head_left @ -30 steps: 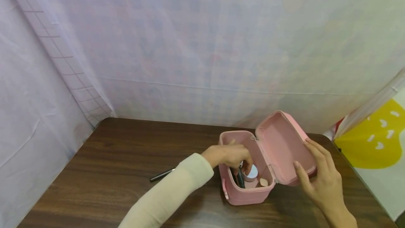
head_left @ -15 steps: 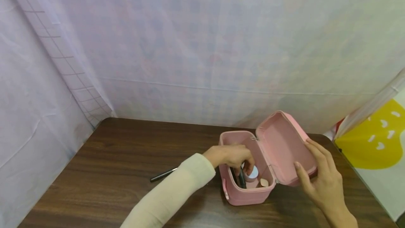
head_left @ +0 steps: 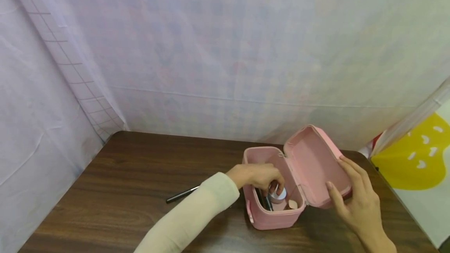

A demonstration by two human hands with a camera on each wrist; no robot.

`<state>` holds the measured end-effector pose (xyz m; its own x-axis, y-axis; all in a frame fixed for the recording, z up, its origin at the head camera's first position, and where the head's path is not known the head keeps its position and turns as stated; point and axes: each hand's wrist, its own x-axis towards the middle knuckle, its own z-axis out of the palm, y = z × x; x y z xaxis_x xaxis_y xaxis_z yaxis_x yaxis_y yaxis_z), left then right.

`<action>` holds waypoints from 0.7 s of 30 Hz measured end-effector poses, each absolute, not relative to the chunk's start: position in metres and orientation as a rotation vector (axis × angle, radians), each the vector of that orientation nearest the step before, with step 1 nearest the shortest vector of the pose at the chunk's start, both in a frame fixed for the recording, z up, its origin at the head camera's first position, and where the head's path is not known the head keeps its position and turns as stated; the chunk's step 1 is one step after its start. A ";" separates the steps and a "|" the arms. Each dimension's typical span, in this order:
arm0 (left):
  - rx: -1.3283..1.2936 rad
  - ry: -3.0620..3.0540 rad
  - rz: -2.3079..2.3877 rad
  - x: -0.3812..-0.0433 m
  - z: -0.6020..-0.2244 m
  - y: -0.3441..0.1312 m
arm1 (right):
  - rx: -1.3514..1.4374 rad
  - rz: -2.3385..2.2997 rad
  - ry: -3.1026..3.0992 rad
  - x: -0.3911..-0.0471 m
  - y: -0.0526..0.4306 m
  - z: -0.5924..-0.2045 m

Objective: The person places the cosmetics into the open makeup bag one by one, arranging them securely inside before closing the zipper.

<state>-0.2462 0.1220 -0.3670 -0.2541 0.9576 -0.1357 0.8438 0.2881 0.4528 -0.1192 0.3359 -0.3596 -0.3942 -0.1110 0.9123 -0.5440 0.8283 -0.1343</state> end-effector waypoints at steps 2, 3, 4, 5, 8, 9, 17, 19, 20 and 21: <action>1.613 2.171 0.448 -0.247 -0.368 0.122 | 0.490 0.509 -1.939 -0.119 0.336 -0.359; 1.607 2.176 0.455 -0.248 -0.369 0.123 | 0.492 0.508 -1.936 -0.119 0.336 -0.359; 1.604 2.177 0.465 -0.248 -0.369 0.123 | 0.494 0.507 -1.935 -0.119 0.336 -0.359; 1.599 2.180 0.470 -0.249 -0.369 0.124 | 0.495 0.507 -1.933 -0.120 0.337 -0.359; 1.605 2.178 0.484 -0.250 -0.368 0.123 | 0.495 0.503 -1.938 -0.121 0.338 -0.359; 1.614 2.175 0.486 -0.250 -0.367 0.123 | 0.495 0.503 -1.940 -0.121 0.338 -0.359; 1.689 2.177 0.485 -0.257 -0.360 0.111 | 0.501 0.500 -1.936 -0.121 0.332 -0.356; 1.717 2.187 0.487 -0.259 -0.359 0.106 | 0.498 0.490 -1.937 -0.121 0.330 -0.353; 1.728 2.187 0.497 -0.259 -0.359 0.103 | 0.497 0.490 -1.934 -0.120 0.329 -0.351; 1.739 2.188 0.507 -0.259 -0.359 0.100 | 0.494 0.487 -1.936 -0.120 0.328 -0.350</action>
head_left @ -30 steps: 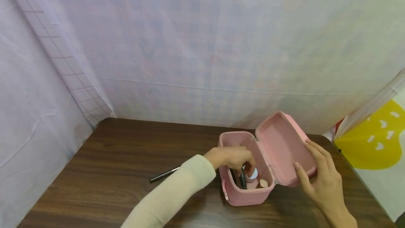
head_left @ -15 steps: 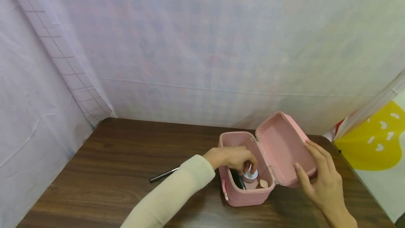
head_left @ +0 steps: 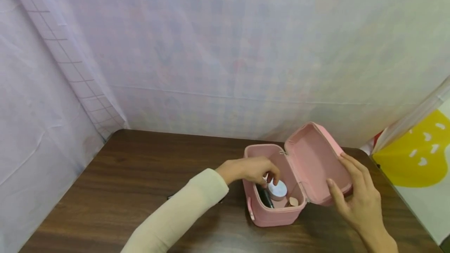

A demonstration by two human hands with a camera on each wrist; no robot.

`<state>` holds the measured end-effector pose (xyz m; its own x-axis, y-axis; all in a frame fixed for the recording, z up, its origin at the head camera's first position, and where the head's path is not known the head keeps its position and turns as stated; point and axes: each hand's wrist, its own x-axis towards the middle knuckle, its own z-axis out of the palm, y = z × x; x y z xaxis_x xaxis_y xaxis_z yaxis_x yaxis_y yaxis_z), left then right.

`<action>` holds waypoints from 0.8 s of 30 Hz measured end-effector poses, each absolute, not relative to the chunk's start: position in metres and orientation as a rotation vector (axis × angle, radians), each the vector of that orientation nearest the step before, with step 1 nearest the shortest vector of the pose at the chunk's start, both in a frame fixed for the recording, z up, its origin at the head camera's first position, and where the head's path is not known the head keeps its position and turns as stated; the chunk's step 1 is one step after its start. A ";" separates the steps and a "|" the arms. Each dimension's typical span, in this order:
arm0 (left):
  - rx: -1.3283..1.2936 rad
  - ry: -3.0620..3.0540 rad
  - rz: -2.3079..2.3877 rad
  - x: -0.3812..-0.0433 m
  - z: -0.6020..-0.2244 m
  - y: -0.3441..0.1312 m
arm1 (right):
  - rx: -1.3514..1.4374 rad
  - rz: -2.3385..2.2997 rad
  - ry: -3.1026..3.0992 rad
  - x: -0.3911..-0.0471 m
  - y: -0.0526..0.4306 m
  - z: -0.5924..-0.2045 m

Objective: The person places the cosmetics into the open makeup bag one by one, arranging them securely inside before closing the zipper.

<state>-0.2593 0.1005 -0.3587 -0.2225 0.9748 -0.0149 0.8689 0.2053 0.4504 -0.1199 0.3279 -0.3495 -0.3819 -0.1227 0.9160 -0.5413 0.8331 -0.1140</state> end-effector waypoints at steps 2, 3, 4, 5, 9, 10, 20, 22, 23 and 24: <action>1.752 2.189 0.530 -0.259 -0.356 0.094 | 0.488 0.483 -1.941 -0.119 0.327 -0.348; 1.758 2.189 0.542 -0.259 -0.355 0.091 | 0.488 0.485 -1.941 -0.119 0.326 -0.347; 1.762 2.197 0.550 -0.259 -0.353 0.088 | 0.487 0.488 -1.940 -0.119 0.326 -0.347; 1.769 2.210 0.553 -0.260 -0.350 0.085 | 0.487 0.490 -1.939 -0.119 0.326 -0.348; 1.813 2.277 0.560 -0.260 -0.339 0.073 | 0.485 0.497 -1.936 -0.121 0.330 -0.352; 1.815 2.298 0.562 -0.260 -0.336 0.070 | 0.483 0.500 -1.938 -0.121 0.331 -0.353; 1.720 2.409 0.658 -0.259 -0.324 0.038 | 0.461 0.493 -1.965 -0.120 0.335 -0.354; 1.714 2.421 0.646 -0.259 -0.325 0.033 | 0.463 0.487 -1.960 -0.119 0.335 -0.354; 1.718 2.428 0.633 -0.259 -0.326 0.030 | 0.465 0.484 -1.959 -0.119 0.335 -0.354; 1.715 2.437 0.619 -0.259 -0.327 0.027 | 0.468 0.487 -1.955 -0.119 0.335 -0.354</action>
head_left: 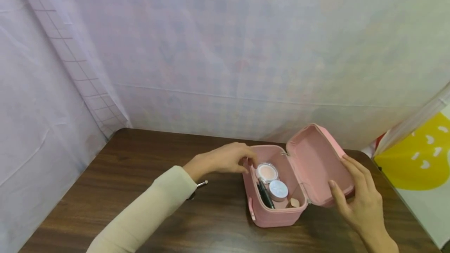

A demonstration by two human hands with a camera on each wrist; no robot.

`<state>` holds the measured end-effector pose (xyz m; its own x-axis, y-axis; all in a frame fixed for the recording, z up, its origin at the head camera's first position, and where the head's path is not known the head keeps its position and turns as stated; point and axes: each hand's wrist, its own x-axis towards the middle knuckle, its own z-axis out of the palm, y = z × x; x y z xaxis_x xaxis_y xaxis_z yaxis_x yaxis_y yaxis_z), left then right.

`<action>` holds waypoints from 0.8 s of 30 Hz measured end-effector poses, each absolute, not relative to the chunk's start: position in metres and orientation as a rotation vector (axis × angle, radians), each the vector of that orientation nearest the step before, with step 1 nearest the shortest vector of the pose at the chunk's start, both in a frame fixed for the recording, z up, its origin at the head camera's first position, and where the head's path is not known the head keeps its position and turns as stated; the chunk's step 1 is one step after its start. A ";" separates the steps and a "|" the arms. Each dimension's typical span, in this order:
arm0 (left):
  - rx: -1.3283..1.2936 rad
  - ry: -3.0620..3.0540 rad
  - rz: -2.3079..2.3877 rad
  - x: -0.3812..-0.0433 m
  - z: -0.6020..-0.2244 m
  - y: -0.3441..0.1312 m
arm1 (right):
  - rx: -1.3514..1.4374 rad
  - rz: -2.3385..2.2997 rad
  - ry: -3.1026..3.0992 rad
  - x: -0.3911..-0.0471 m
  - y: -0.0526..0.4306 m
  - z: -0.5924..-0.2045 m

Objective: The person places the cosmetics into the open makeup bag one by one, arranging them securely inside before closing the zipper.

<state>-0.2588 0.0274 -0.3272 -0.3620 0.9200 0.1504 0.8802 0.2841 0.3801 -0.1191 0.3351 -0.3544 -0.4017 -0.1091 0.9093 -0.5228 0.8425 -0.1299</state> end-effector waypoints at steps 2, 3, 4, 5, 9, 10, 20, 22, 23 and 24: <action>1.705 2.469 0.580 -0.258 -0.329 0.021 | 0.472 0.488 -1.952 -0.120 0.336 -0.356; 1.699 2.478 0.571 -0.258 -0.331 0.018 | 0.474 0.491 -1.949 -0.120 0.337 -0.356; 1.695 2.486 0.561 -0.257 -0.332 0.015 | 0.475 0.496 -1.949 -0.120 0.338 -0.357; 1.687 2.491 0.558 -0.257 -0.333 0.011 | 0.476 0.499 -1.948 -0.121 0.339 -0.358; 1.635 2.495 0.581 -0.255 -0.337 -0.005 | 0.475 0.504 -1.952 -0.122 0.342 -0.360; 1.619 2.496 0.588 -0.255 -0.339 -0.009 | 0.473 0.505 -1.955 -0.122 0.343 -0.360; 1.551 2.519 0.643 -0.254 -0.357 -0.047 | 0.475 0.486 -1.952 -0.117 0.326 -0.348; 1.531 2.523 0.656 -0.254 -0.359 -0.053 | 0.477 0.484 -1.948 -0.116 0.325 -0.347; 1.523 2.524 0.667 -0.254 -0.360 -0.056 | 0.478 0.483 -1.946 -0.116 0.325 -0.347; 1.512 2.528 0.676 -0.254 -0.361 -0.059 | 0.478 0.481 -1.945 -0.116 0.325 -0.347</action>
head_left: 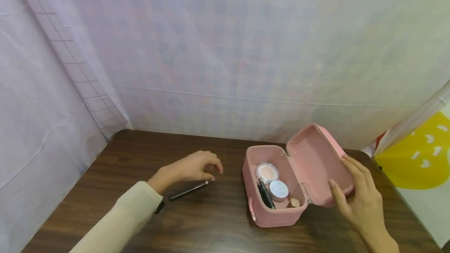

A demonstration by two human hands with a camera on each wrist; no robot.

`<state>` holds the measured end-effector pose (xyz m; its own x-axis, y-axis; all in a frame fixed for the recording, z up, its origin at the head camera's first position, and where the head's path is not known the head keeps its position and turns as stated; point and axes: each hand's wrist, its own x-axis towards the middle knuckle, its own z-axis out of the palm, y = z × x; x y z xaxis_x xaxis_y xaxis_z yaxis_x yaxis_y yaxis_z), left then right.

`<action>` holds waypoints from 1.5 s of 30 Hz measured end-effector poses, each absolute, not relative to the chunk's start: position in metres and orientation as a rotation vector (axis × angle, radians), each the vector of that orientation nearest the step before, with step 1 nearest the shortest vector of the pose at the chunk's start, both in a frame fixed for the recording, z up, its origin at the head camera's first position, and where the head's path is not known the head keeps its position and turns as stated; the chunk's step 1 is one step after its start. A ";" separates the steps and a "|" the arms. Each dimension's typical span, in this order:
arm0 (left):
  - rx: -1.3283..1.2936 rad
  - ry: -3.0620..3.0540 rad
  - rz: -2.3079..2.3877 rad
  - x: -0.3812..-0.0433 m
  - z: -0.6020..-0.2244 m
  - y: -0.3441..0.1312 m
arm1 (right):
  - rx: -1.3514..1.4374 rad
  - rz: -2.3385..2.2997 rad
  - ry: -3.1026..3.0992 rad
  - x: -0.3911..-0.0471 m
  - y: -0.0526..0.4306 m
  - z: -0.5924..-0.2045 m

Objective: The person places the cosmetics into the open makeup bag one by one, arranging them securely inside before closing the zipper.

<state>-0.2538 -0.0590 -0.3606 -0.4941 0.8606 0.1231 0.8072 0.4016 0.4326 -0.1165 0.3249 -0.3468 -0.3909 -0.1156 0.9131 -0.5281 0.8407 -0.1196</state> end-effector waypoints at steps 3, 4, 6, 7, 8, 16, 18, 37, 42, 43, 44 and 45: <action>1.499 2.539 0.703 -0.255 -0.364 -0.067 | 0.478 0.478 -1.945 -0.118 0.327 -0.348; 1.498 2.539 0.709 -0.255 -0.365 -0.069 | 0.479 0.477 -1.945 -0.118 0.328 -0.349; 1.482 2.546 0.705 -0.255 -0.368 -0.074 | 0.481 0.480 -1.945 -0.120 0.331 -0.351; 1.476 2.548 0.702 -0.255 -0.369 -0.076 | 0.481 0.480 -1.948 -0.120 0.332 -0.353; 1.468 2.548 0.700 -0.255 -0.371 -0.079 | 0.481 0.480 -1.950 -0.121 0.334 -0.354; 1.378 2.507 0.808 -0.251 -0.385 -0.097 | 0.477 0.511 -1.946 -0.124 0.341 -0.361; 1.349 2.480 0.870 -0.251 -0.389 -0.101 | 0.478 0.516 -1.943 -0.124 0.342 -0.362; 1.078 2.337 0.939 -0.248 -0.415 -0.118 | 0.482 0.506 -1.942 -0.125 0.342 -0.361; 1.086 2.340 0.931 -0.251 -0.421 -0.120 | 0.486 0.515 -1.944 -0.125 0.342 -0.361; 1.093 2.340 0.937 -0.252 -0.422 -0.120 | 0.486 0.516 -1.945 -0.125 0.342 -0.362; 1.099 2.339 0.944 -0.252 -0.423 -0.121 | 0.487 0.514 -1.947 -0.125 0.342 -0.362; 1.102 2.339 0.952 -0.253 -0.424 -0.121 | 0.488 0.514 -1.948 -0.125 0.342 -0.362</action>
